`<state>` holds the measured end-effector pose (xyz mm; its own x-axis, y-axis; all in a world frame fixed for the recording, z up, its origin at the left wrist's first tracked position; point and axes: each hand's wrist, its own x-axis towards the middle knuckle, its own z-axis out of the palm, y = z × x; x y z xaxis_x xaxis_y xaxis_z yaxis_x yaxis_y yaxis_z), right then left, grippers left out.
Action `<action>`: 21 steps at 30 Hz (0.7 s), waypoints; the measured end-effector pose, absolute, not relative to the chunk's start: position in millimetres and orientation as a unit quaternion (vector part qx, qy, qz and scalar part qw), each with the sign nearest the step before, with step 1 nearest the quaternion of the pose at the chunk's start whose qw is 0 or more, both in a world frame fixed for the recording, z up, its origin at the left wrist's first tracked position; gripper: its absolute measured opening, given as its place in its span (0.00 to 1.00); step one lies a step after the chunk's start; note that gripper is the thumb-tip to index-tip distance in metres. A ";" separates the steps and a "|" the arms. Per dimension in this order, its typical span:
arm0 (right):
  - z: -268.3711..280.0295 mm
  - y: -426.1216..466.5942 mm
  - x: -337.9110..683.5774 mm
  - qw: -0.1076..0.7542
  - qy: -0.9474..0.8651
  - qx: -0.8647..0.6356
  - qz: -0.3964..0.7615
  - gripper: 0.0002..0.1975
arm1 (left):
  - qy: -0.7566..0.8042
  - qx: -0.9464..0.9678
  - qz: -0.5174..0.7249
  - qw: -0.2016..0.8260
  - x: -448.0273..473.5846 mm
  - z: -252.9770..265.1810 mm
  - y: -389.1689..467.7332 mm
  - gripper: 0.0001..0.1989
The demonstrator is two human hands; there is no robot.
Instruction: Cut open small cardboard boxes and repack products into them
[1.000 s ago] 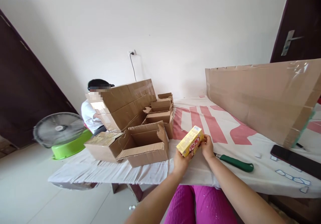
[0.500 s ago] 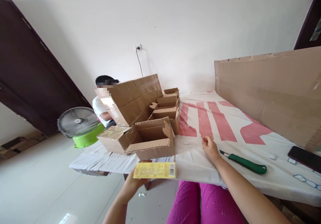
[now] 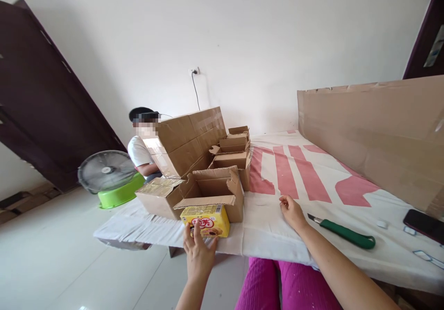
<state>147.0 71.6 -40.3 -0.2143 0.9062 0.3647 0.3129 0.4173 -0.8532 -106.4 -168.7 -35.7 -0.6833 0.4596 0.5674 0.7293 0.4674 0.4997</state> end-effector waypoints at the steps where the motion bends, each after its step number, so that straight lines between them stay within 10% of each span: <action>1: -40.3 71.3 147.0 0.452 -0.711 -0.431 0.323 0.09 | -0.838 -0.356 -0.371 0.182 -104.5 -35.3 -163.7 0.40; 21: -34.0 68.3 145.7 0.402 -0.740 -0.445 0.304 0.07 | -0.842 -0.406 -0.324 0.146 -116.0 -22.4 -80.8 0.39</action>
